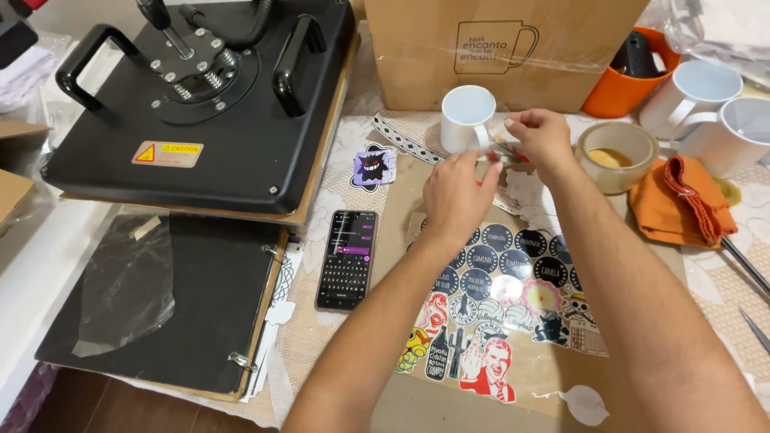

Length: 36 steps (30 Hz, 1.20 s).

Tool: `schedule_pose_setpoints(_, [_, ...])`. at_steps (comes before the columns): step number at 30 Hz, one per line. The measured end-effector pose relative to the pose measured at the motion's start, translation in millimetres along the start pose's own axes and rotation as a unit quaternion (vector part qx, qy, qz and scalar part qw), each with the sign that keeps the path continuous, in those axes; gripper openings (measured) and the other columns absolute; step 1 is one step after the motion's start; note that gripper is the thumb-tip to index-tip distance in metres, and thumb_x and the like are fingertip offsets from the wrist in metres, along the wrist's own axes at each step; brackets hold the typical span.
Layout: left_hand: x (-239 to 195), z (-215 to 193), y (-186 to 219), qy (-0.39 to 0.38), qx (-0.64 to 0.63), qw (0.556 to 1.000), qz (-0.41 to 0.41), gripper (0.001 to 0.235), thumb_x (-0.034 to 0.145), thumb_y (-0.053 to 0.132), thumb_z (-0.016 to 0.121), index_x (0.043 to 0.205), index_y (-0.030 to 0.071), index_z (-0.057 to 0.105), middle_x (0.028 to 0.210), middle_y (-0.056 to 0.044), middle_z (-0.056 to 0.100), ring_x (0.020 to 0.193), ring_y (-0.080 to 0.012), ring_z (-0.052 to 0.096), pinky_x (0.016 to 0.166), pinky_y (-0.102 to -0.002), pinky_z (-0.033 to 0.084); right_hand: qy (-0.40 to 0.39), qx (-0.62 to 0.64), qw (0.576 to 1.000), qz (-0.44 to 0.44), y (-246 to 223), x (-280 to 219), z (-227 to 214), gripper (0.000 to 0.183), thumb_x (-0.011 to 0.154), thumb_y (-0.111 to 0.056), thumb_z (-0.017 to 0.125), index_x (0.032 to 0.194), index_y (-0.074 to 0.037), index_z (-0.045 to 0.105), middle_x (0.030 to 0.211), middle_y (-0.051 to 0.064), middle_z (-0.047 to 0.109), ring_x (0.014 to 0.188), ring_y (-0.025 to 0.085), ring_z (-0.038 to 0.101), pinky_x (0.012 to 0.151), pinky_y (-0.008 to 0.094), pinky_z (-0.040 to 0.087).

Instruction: Peeling individual stickers from a backing sheet and applying them to a new surface, with occasional use of scissors for trimming.

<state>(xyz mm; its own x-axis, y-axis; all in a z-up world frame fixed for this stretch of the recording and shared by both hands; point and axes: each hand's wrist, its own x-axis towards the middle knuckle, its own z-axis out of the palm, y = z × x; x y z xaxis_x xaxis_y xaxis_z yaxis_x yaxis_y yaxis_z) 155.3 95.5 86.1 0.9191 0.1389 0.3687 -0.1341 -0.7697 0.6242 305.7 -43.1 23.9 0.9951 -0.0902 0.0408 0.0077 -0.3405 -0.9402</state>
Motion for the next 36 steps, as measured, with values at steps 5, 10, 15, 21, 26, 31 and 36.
schedule_pose_setpoints(5, [43.2, 51.7, -20.0, -0.021, 0.056, 0.996, -0.067, 0.035, 0.087, 0.040, 0.064, 0.089, 0.006, 0.072, 0.080, -0.014, 0.072, 0.083, -0.0398, 0.075, 0.072, -0.053, 0.059, 0.030, -0.080, 0.994, -0.065, 1.7, 4.4, -7.2, 0.013, 0.087, -0.025, 0.080, 0.100, -0.023, 0.078, 0.085, 0.000, 0.072, 0.082, 0.015, 0.067, 0.068, 0.035, 0.061])
schedule_pose_setpoints(10, [59.2, 77.4, -35.0, -0.020, 0.088, 0.991, -0.099, 0.027, 0.088, 0.034, 0.061, 0.083, 0.010, 0.071, 0.074, -0.011, 0.072, 0.077, -0.0373, 0.076, 0.068, -0.050, 0.060, 0.046, -0.258, 0.947, -0.185, -16.1, 7.3, -26.2, 0.006, 0.091, -0.026, 0.079, 0.097, -0.026, 0.077, 0.088, 0.000, 0.067, 0.092, 0.023, 0.068, 0.081, 0.040, 0.056])
schedule_pose_setpoints(15, [59.5, 70.9, -33.3, -0.035, 0.078, 0.990, -0.112, 0.027, 0.090, 0.029, 0.060, 0.089, 0.006, 0.074, 0.082, -0.015, 0.074, 0.085, -0.0398, 0.076, 0.075, -0.052, 0.060, 0.190, -0.455, 0.792, -0.359, -40.8, 14.4, -36.5, 0.005, 0.094, -0.025, 0.078, 0.095, -0.025, 0.073, 0.091, -0.002, 0.059, 0.090, 0.022, 0.064, 0.070, 0.036, 0.060])
schedule_pose_setpoints(21, [29.0, 35.3, -18.2, 0.101, 0.099, 0.987, 0.072, 0.038, 0.088, 0.042, 0.075, 0.076, 0.011, 0.058, 0.075, -0.007, 0.067, 0.065, -0.0322, 0.063, 0.050, -0.047, 0.043, 0.231, -0.354, 0.652, -0.629, -104.5, -93.3, -101.2, 0.019, 0.114, -0.013, 0.065, 0.096, -0.008, 0.066, 0.085, 0.009, 0.061, 0.072, 0.025, 0.057, 0.062, 0.032, 0.042])
schedule_pose_setpoints(26, [-46.2, -65.2, 37.5, 0.260, 0.054, 0.858, 0.439, 0.032, 0.093, 0.036, 0.078, 0.101, 0.008, 0.065, 0.093, -0.007, 0.064, 0.084, -0.0233, 0.065, 0.072, -0.034, 0.055, 0.143, -0.336, 0.617, -0.697, -99.2, -220.0, -196.7, 0.027, 0.094, 0.002, 0.087, 0.093, 0.003, 0.060, 0.086, 0.018, 0.072, 0.074, 0.025, 0.066, 0.070, 0.042, 0.057])
schedule_pose_setpoints(31, [-81.8, -84.5, 85.4, 0.361, 0.058, 0.708, 0.605, 0.039, 0.091, 0.035, 0.088, 0.111, 0.012, 0.063, 0.098, -0.002, 0.061, 0.098, -0.0211, 0.064, 0.084, -0.032, 0.062, 0.041, -0.403, 0.509, -0.760, -101.4, -285.0, -251.0, 0.040, 0.087, -0.010, 0.095, 0.106, 0.003, 0.063, 0.097, 0.019, 0.076, 0.087, 0.024, 0.070, 0.075, 0.042, 0.060])
schedule_pose_setpoints(36, [-106.9, -97.3, 114.3, 0.382, 0.096, 0.691, 0.607, 0.026, 0.091, 0.030, 0.089, 0.106, 0.023, 0.070, 0.099, 0.006, 0.057, 0.098, -0.0096, 0.059, 0.088, -0.026, 0.056, 0.079, -0.386, 0.560, -0.729, -98.1, -304.3, -255.0, 0.034, 0.082, -0.012, 0.095, 0.095, -0.005, 0.065, 0.091, 0.008, 0.073, 0.086, 0.019, 0.070, 0.072, 0.037, 0.059])
